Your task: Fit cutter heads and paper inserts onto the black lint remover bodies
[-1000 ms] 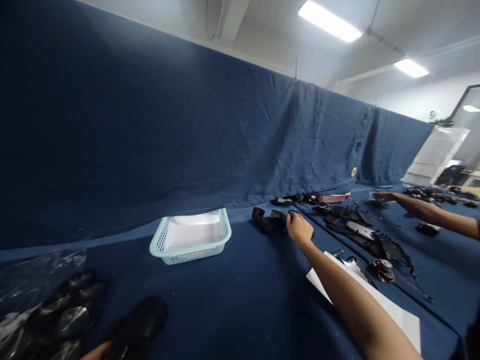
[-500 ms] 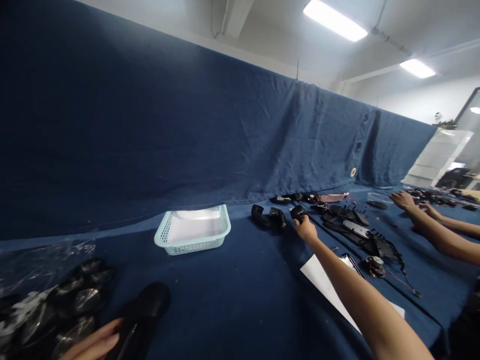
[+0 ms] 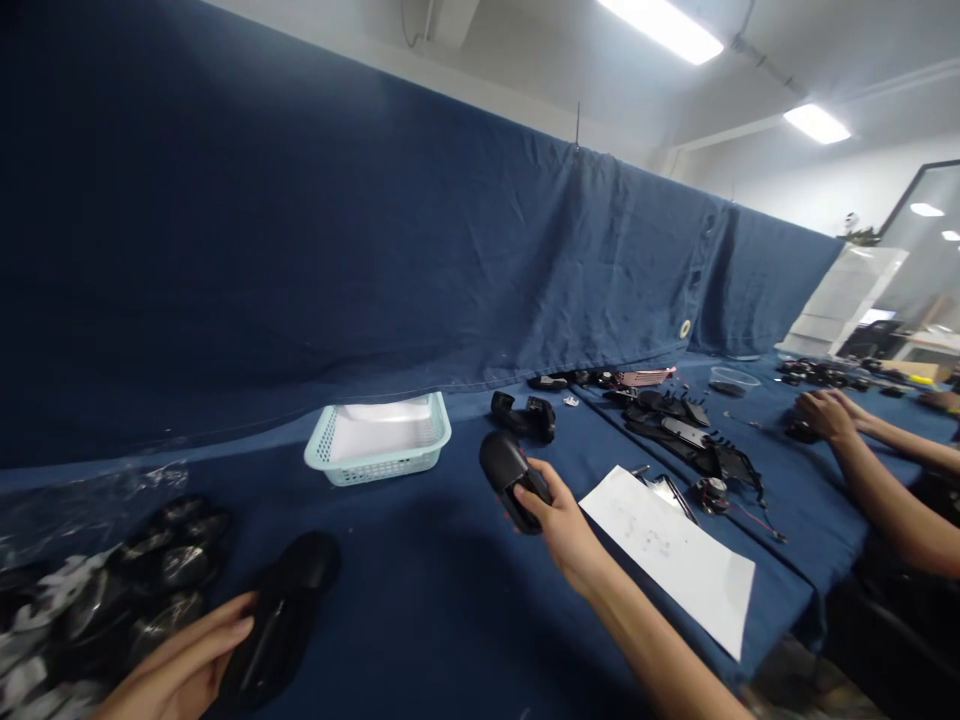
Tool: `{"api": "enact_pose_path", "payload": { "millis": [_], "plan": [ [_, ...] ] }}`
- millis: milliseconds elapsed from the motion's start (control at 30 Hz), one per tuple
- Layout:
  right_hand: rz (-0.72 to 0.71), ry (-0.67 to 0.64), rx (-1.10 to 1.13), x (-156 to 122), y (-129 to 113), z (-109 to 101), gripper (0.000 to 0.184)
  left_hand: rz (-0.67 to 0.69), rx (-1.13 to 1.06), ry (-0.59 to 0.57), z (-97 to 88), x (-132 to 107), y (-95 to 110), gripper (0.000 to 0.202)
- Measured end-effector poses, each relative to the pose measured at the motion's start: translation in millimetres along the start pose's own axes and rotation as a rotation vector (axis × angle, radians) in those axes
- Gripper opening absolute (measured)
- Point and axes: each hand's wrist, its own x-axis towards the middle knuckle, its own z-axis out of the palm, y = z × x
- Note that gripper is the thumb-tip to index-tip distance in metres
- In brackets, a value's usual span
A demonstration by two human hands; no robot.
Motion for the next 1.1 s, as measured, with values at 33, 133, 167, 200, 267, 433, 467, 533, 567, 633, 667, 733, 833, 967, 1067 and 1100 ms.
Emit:
{"api": "enact_pose_path", "payload": {
  "millis": [33, 133, 167, 200, 267, 433, 467, 533, 567, 633, 667, 733, 833, 967, 1067, 1100],
  "plan": [
    [0.013, -0.055, 0.101, -6.0, -2.3, 9.3, 0.045, 0.007, -0.021, -0.002, 2.4, -5.1, 2.1, 0.055],
    [0.023, -0.171, 0.466, -18.8, -8.7, 29.4, 0.043, -0.001, -0.102, 0.003, 6.8, -18.5, 7.2, 0.054],
    [0.018, -0.187, 0.552, -21.7, -9.7, 32.9, 0.044, -0.011, -0.119, 0.004, 7.7, -21.3, 8.5, 0.053],
    [0.016, -0.196, 0.603, -24.0, -10.0, 35.0, 0.046, -0.021, -0.125, -0.001, 8.3, -23.0, 9.5, 0.053],
    [0.045, -0.220, 0.667, -27.3, -8.0, 35.4, 0.050, -0.030, -0.118, -0.004, 8.7, -23.1, 10.5, 0.052],
    [0.125, -0.246, 0.745, -32.8, -1.7, 31.2, 0.056, -0.030, -0.110, 0.009, 6.3, -11.7, 7.5, 0.046],
    [0.122, -0.244, 0.736, -33.6, -1.4, 30.9, 0.056, -0.042, -0.115, 0.012, 5.5, -9.2, 6.4, 0.045],
    [0.099, -0.231, 0.696, -34.6, -0.6, 30.5, 0.056, -0.076, -0.122, 0.026, 4.4, -5.7, 4.4, 0.045],
    [0.078, -0.223, 0.664, -34.9, 0.4, 30.1, 0.057, -0.088, -0.123, 0.036, 4.0, -4.7, 3.8, 0.047],
    [0.022, -0.211, 0.593, -35.0, 3.4, 28.6, 0.061, -0.090, -0.109, 0.056, 4.1, -4.3, 3.3, 0.049],
    [-0.006, -0.211, 0.560, -35.0, 5.1, 27.6, 0.063, -0.081, -0.091, 0.064, 4.7, -4.8, 3.5, 0.050],
    [-0.043, -0.229, 0.519, -34.9, 7.7, 25.7, 0.067, -0.056, -0.035, 0.070, 6.8, -6.9, 4.2, 0.052],
    [-0.071, -0.235, 0.516, -34.8, 7.7, 24.5, 0.071, -0.014, 0.057, 0.068, 11.5, -10.6, 4.7, 0.056],
    [-0.059, -0.195, 0.522, -35.3, 5.6, 26.6, 0.075, 0.026, 0.130, 0.076, 16.8, -14.0, 4.1, 0.058],
    [-0.014, -0.166, 0.483, -35.1, 8.4, 28.1, 0.071, 0.046, 0.166, 0.060, 19.1, -17.2, 5.6, 0.054],
    [-0.008, -0.160, 0.465, -34.5, 10.4, 28.2, 0.070, 0.054, 0.170, 0.038, 19.7, -18.6, 6.6, 0.053]
  ]
}}
